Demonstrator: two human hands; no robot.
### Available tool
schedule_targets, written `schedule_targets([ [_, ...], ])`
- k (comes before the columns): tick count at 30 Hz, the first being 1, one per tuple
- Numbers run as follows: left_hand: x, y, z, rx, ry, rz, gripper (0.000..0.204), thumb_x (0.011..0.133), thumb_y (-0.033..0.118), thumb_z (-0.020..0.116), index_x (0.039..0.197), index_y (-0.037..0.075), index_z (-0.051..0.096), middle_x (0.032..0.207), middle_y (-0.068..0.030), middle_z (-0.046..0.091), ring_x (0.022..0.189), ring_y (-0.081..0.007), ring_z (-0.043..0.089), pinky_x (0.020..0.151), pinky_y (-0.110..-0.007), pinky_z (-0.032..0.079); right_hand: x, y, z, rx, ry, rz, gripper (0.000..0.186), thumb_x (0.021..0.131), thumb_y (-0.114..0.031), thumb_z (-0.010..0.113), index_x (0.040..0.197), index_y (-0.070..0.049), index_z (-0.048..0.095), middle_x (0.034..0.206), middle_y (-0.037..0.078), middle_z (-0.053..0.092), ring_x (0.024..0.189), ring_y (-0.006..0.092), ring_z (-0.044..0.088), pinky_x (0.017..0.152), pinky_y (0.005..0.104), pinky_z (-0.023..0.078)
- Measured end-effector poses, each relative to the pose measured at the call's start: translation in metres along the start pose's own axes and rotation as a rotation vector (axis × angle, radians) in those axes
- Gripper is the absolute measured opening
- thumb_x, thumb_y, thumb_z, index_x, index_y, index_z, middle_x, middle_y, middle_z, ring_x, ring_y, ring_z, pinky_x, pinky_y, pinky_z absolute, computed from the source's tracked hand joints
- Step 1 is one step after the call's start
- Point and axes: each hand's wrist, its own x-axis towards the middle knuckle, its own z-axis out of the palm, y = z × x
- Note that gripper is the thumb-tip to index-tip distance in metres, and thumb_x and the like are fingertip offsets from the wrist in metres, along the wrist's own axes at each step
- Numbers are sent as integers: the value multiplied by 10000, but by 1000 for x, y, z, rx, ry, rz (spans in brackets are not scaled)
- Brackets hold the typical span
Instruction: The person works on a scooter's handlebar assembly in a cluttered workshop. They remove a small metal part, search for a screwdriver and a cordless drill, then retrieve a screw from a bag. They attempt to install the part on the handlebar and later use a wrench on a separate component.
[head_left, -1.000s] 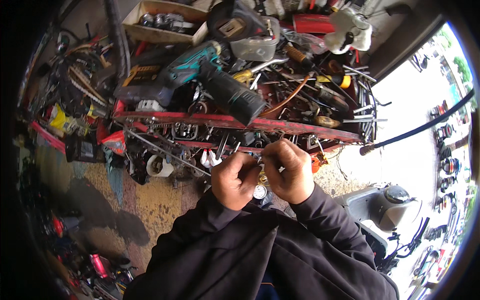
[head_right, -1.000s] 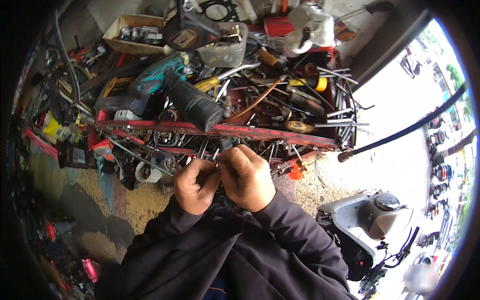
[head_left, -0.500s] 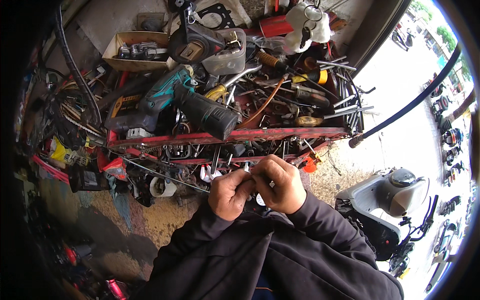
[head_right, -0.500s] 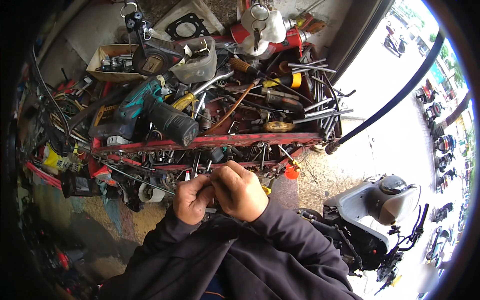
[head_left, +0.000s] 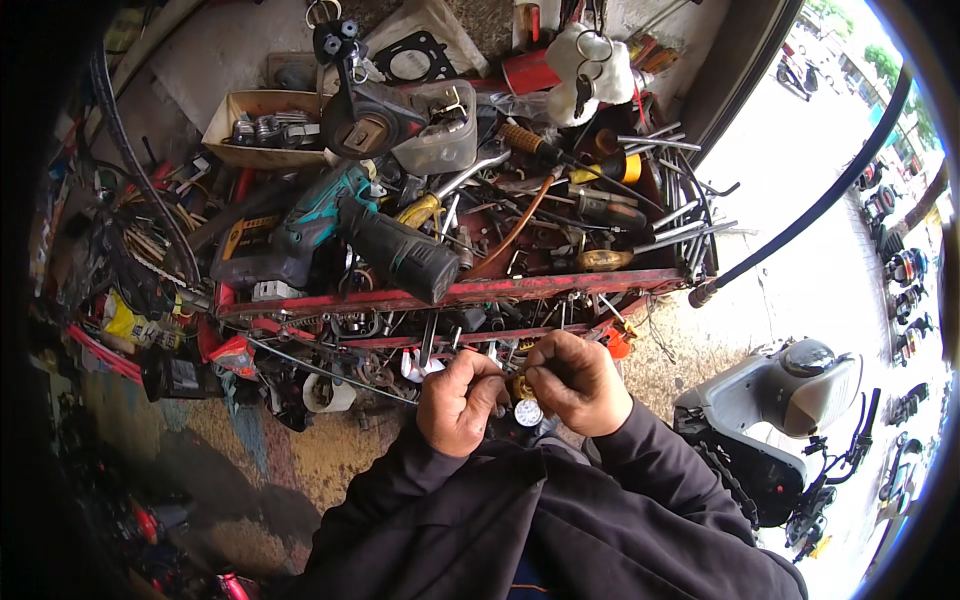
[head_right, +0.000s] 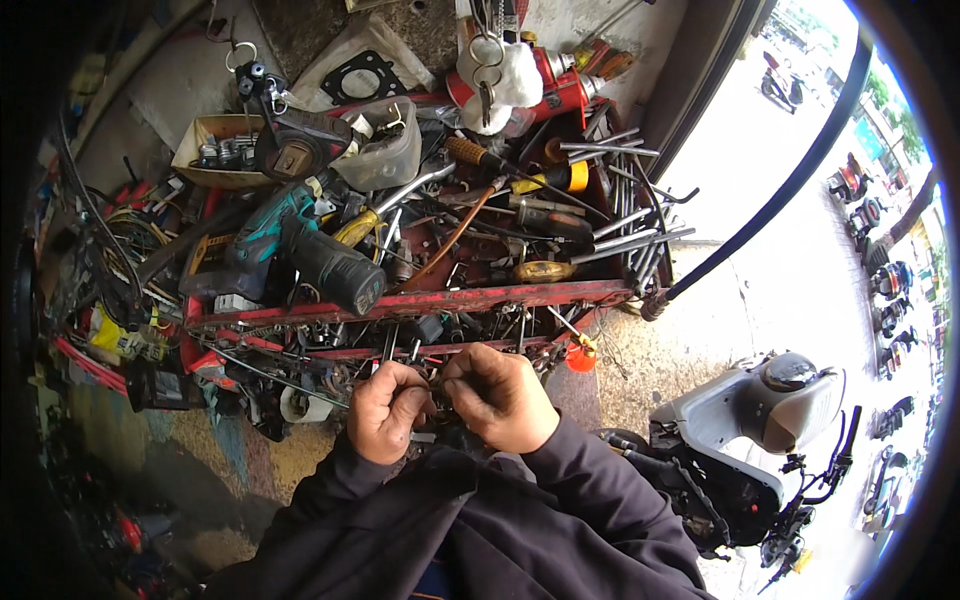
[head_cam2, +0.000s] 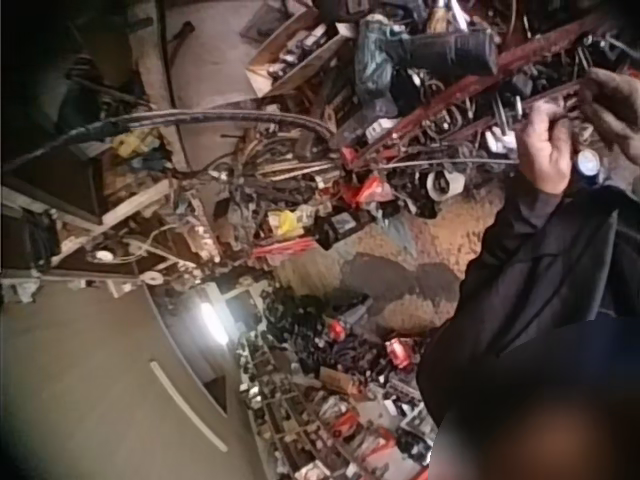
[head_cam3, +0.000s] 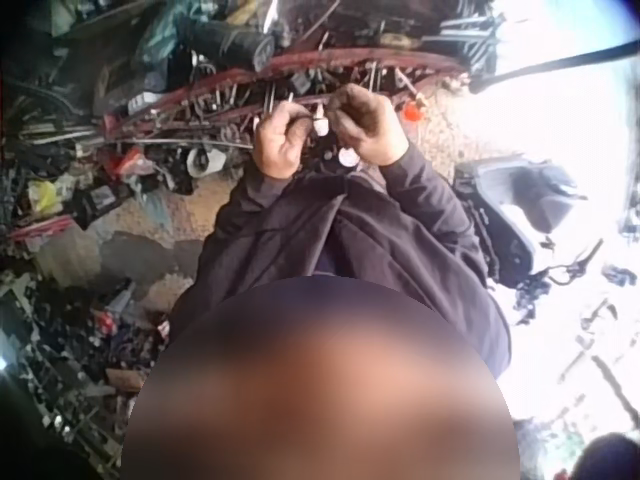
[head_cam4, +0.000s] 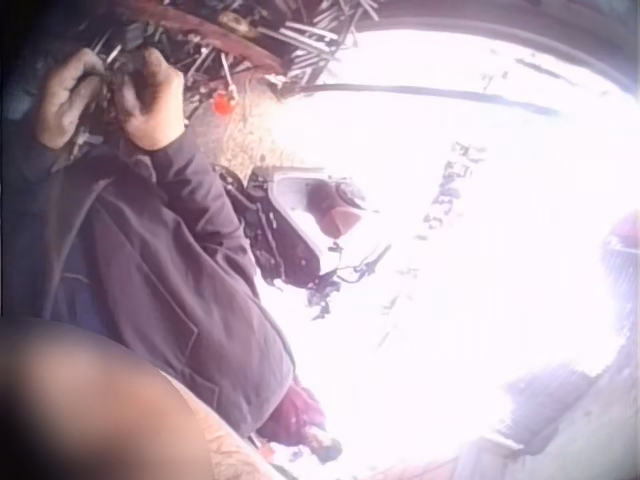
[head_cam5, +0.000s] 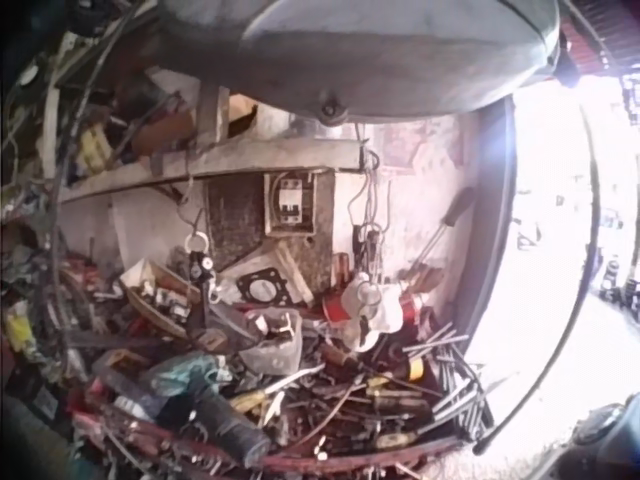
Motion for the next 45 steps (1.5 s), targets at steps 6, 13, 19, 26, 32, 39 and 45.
schedule_targets([
  [6,0,0,7,-4,14,-46,120,1026,125,573,963,23,576,735,-6,625,619,-61,539,579,-233,455,-3,-3,-9,189,-84,269,39,983,-46,595,974,-12,577,751,15,602,546,64,545,486,227,442],
  [13,0,-1,11,17,-29,-54,122,1024,127,578,966,19,577,737,-9,622,628,-67,547,588,-231,460,-3,0,-16,212,-84,327,73,980,-51,595,943,-3,553,756,47,607,544,98,578,487,242,473],
  [19,0,-10,15,-40,-64,-63,115,1019,120,584,954,26,581,689,-21,612,583,-87,560,552,-257,464,-6,11,-24,490,-115,429,128,976,-106,639,941,-14,557,773,67,613,531,117,578,454,252,477],
  [26,1,-11,19,-36,-65,-63,122,1020,132,585,965,23,578,715,-20,618,611,-77,561,571,-243,465,-5,22,-25,756,-134,474,135,974,-117,648,942,-20,560,776,90,617,507,149,584,428,281,478],
  [32,2,-13,26,-83,-9,-90,127,1029,117,574,940,26,571,689,-7,613,596,-65,542,555,-238,453,-8,24,-25,762,-72,459,127,980,-112,644,965,-35,544,752,83,605,507,143,564,428,275,475],
  [39,4,-16,30,-47,18,-81,133,1022,128,586,939,25,580,679,-8,614,578,-73,546,544,-249,451,-13,16,-16,207,60,200,58,1002,-49,590,964,-6,578,729,24,600,551,74,544,498,227,441],
  [45,4,-17,33,-8,-4,-32,152,1029,163,590,993,17,565,760,-18,634,621,-61,545,571,-224,458,-15,15,-15,-224,141,-12,33,873,24,662,901,9,655,757,127,685,681,213,687,645,323,543],
])
